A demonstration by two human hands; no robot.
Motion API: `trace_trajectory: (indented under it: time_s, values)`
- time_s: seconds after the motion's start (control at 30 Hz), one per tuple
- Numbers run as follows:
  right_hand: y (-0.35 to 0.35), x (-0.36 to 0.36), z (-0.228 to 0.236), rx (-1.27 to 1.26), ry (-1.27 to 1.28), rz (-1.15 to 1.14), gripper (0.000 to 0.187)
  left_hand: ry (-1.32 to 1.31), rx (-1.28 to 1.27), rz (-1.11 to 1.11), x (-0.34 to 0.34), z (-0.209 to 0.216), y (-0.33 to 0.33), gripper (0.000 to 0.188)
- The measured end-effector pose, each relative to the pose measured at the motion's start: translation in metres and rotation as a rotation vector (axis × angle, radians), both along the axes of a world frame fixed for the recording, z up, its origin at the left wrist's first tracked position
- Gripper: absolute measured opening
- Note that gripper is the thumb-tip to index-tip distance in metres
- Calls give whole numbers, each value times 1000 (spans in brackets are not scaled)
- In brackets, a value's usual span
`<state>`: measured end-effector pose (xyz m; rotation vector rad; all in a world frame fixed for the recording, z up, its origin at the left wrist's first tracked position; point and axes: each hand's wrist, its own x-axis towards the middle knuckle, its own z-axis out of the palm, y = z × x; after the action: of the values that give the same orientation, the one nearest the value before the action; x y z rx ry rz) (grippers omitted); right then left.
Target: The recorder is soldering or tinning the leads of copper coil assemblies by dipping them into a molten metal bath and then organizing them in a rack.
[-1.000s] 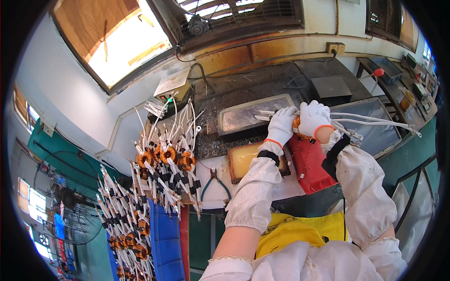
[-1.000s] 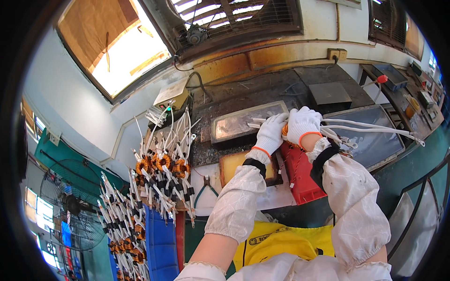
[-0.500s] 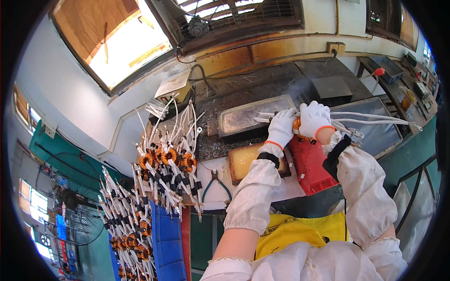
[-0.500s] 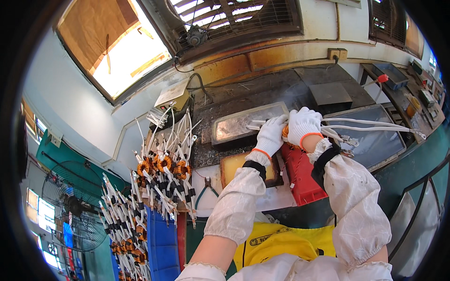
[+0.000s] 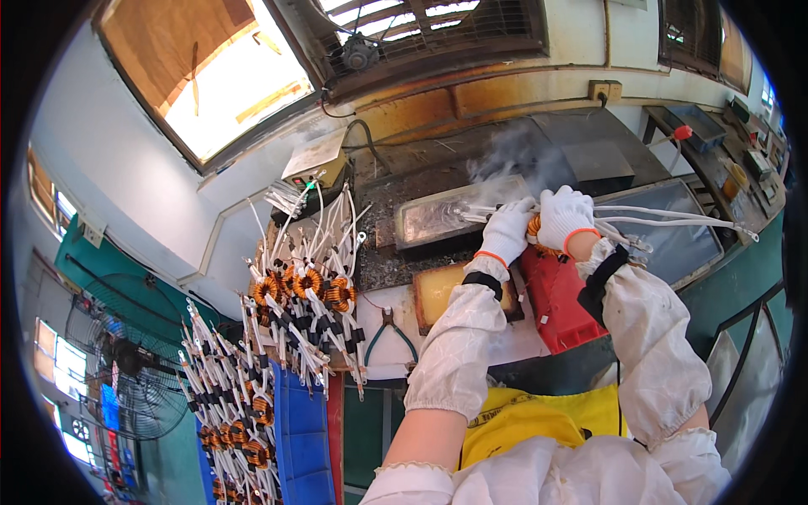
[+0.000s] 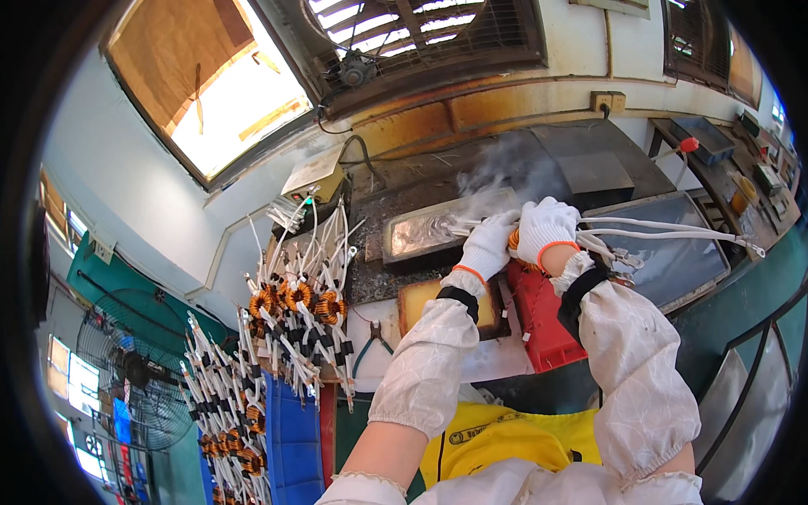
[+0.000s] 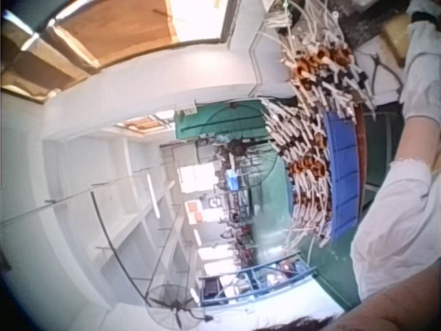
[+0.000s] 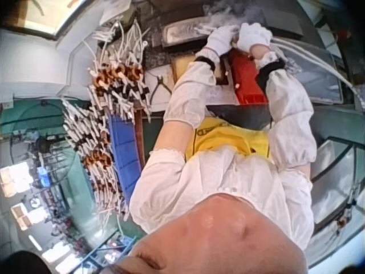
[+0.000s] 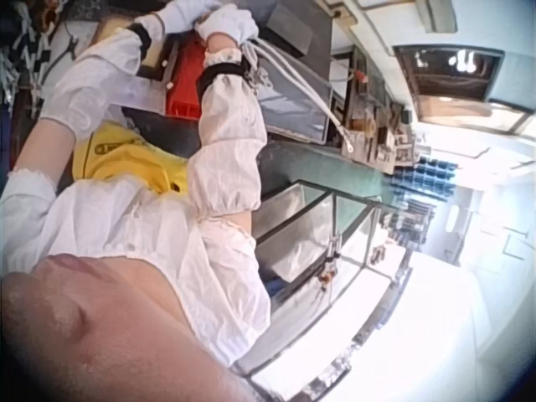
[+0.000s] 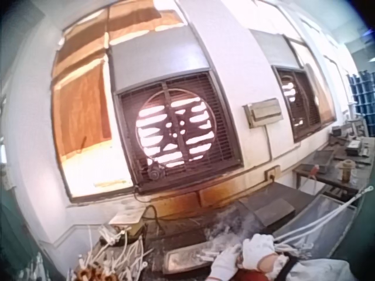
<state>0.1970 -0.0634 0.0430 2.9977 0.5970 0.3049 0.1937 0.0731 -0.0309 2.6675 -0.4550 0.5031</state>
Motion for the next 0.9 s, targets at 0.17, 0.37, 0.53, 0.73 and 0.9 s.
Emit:
trace_trajectory:
  time_s: [0.17,0.37,0.53,0.73,0.9]
  values:
    - [1,2,0,-10,36,12,63,79,9,14,-2,6,-1,43]
    - [1,3,-2,1,37,8,61,74,18,-21,0,5,1,46]
    - [1,2,-2,17,20,8,58,21,34,-15,-2,5,2,41]
    - [1,-4,2,19,0,9,56,76,-46,119,-9,6,-4,33]
    - [-1,-3,0,5,-5,-8,44,-61,-38,123,-7,-3,-6,34]
